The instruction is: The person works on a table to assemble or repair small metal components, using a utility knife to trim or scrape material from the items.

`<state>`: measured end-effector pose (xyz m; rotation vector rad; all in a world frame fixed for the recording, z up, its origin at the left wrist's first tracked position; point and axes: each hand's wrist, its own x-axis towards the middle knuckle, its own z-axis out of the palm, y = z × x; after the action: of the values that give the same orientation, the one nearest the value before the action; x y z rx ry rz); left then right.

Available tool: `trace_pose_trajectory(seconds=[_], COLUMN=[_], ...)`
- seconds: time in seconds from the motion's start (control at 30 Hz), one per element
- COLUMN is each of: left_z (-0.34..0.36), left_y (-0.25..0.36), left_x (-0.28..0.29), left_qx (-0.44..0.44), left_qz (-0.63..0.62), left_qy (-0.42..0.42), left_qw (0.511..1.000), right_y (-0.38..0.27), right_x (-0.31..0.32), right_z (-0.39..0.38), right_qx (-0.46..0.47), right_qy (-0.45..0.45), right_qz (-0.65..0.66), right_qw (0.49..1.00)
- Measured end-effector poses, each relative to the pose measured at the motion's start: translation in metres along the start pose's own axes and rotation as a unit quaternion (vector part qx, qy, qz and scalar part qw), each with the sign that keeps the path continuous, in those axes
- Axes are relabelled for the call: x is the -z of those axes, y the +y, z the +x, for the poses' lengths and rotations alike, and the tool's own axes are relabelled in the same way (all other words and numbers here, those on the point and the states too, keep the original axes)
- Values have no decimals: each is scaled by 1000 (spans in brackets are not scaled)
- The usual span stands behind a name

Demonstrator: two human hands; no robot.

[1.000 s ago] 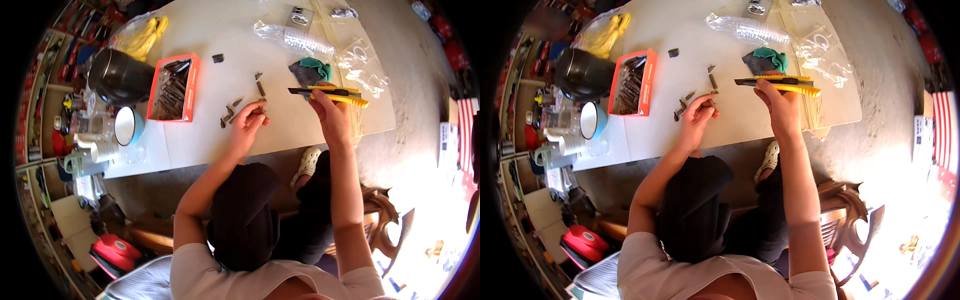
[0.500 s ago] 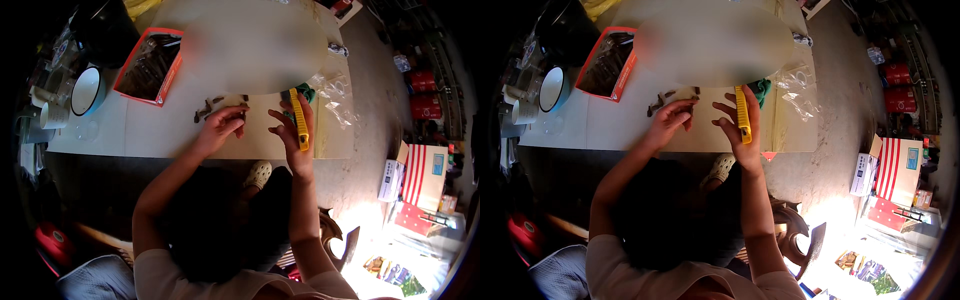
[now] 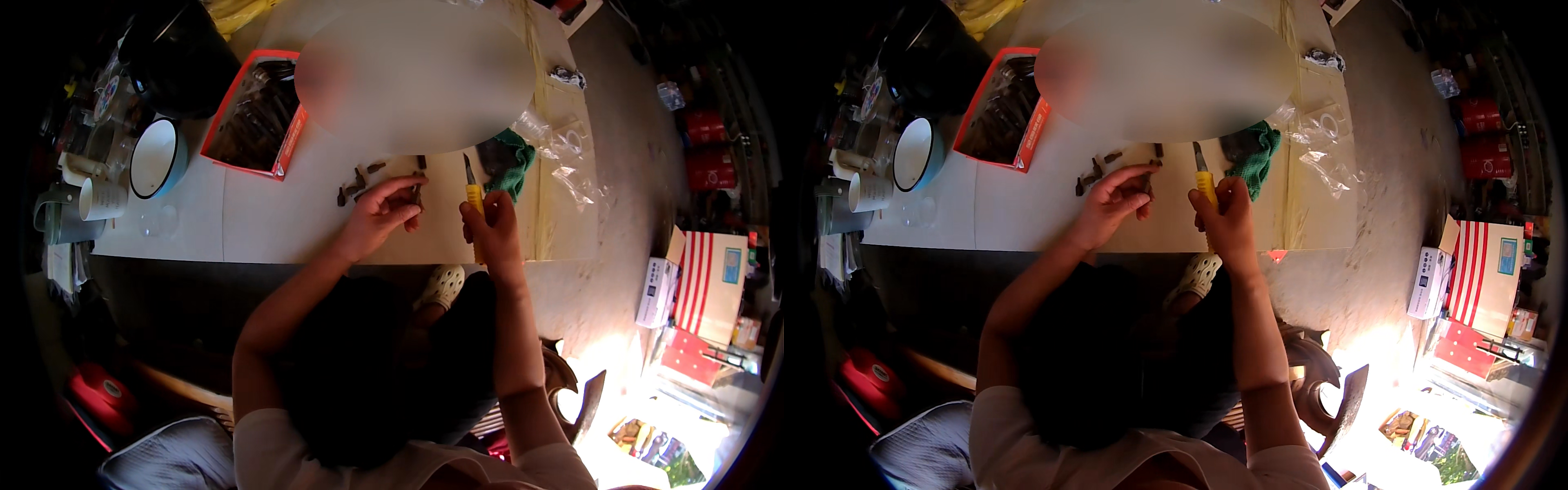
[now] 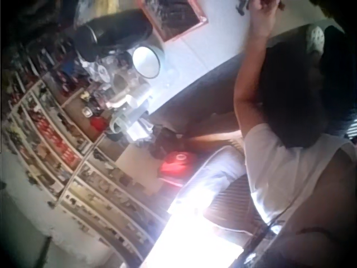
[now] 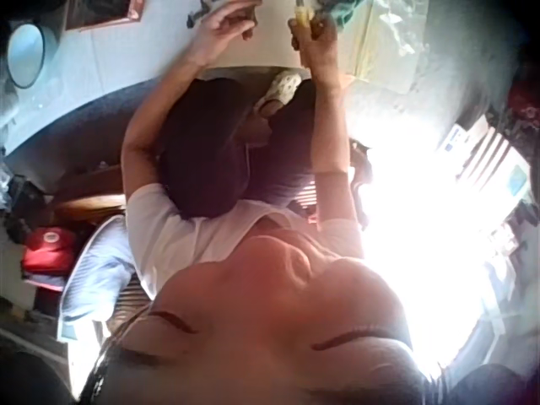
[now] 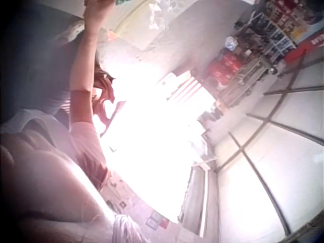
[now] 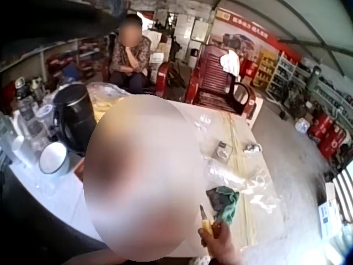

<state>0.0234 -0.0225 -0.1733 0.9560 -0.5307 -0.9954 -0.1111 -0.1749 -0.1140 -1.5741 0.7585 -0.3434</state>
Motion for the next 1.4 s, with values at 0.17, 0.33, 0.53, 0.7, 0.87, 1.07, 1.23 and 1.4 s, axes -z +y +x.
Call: trace_pose_trajectory(seconds=[0.17, 0.33, 0.53, 0.7, 0.87, 1.07, 1.23, 1.4], left_z=[0, -4, -1, 2, 5, -1, -3, -4], left_y=[-2, -6, -4, -3, -4, -2, -6, -9], left_x=[-4, -2, -3, -13, -13, -15, -15, -15], left_qx=[8, -75, -94, -90, -93, -52, -88, -68], left_qz=[57, 289, 366, 432, 500, 472, 486, 460], left_qy=[16, 77, 123, 163, 171, 192, 180, 176], left_qw=[998, 951, 917, 882, 844, 859, 851, 868], right_y=[-4, 9, 9, 17, 11, 7, 17, 26], right_x=[-8, 0, 2, -15, -29, -31, -38, -38], right_z=[-5, 0, 1, -7, -15, -22, -34, -47], right_qx=[95, 192, 59, 121, 74, 33, 89, 70], right_qy=[5, -18, -34, 6, -27, -51, -3, -12], right_qz=[-209, -309, -286, -323, -330, -350, -348, -204], right_qw=[973, 931, 956, 939, 941, 935, 933, 976])
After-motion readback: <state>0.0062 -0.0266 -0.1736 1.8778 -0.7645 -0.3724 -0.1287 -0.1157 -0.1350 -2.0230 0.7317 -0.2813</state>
